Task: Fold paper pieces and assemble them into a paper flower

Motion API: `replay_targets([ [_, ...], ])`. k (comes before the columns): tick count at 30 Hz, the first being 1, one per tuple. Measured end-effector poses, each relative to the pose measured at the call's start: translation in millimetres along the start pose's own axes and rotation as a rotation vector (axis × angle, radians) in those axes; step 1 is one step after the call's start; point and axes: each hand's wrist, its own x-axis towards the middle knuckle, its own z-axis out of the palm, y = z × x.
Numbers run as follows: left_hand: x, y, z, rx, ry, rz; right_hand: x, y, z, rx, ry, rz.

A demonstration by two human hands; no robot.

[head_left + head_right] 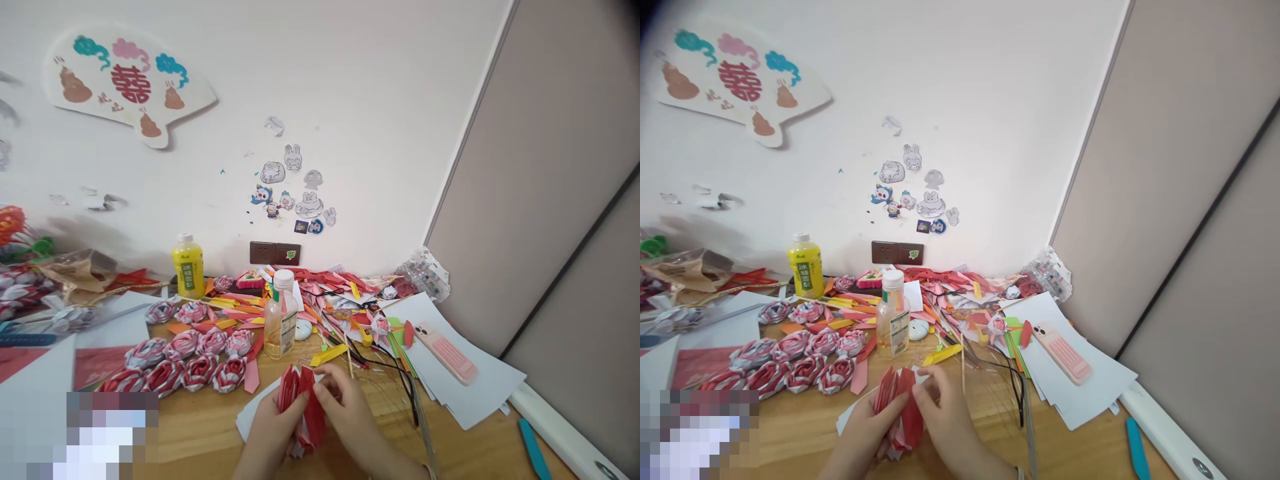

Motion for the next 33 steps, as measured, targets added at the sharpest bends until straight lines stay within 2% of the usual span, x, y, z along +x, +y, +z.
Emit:
replay_targets([
  [1, 0.4, -1.8, 1.1, -0.001, -0.014, 0.009, 1.1, 1.9, 1.7, 0.093, -0.041, 0.071],
  [3, 0.8, -5.4, 2.7, -0.012, -0.024, 0.025, 2.1, 4.6, 4.0, 0.169, -0.083, 0.108],
  [6, 0.4, -8.6, 3.8, -0.016, -0.039, 0.035, 0.6, 4.9, 3.2, 0.051, -0.056, 0.050],
  [8, -0.7, -8.5, 4.5, -0.001, -0.026, 0.032, -2.0, 4.1, 2.2, -0.161, -0.017, -0.047],
  [12, -5.4, -3.6, 6.3, 0.032, 0.042, 0.021, -7.9, 7.0, 8.4, -0.648, 0.104, -0.335],
  [15, -10.2, 2.3, 6.0, 0.032, 0.081, 0.004, -11.1, 13.6, 18.4, -0.791, 0.141, -0.472],
  [17, -12.4, 5.4, 5.0, 0.031, 0.097, -0.009, -12.5, 18.1, 23.3, -0.812, 0.118, -0.515],
  [25, -8.8, 1.1, 2.4, -0.017, 0.053, -0.022, -12.9, 22.9, 21.8, -0.867, 0.047, -0.515],
  [29, -7.2, -0.9, 0.8, -0.026, 0.083, -0.051, -11.9, 22.1, 20.6, -0.877, -0.057, -0.537],
  [33, -9.3, 3.9, 1.3, -0.054, 0.097, -0.052, -9.9, 20.0, 18.2, -0.990, -0.071, -0.530],
])
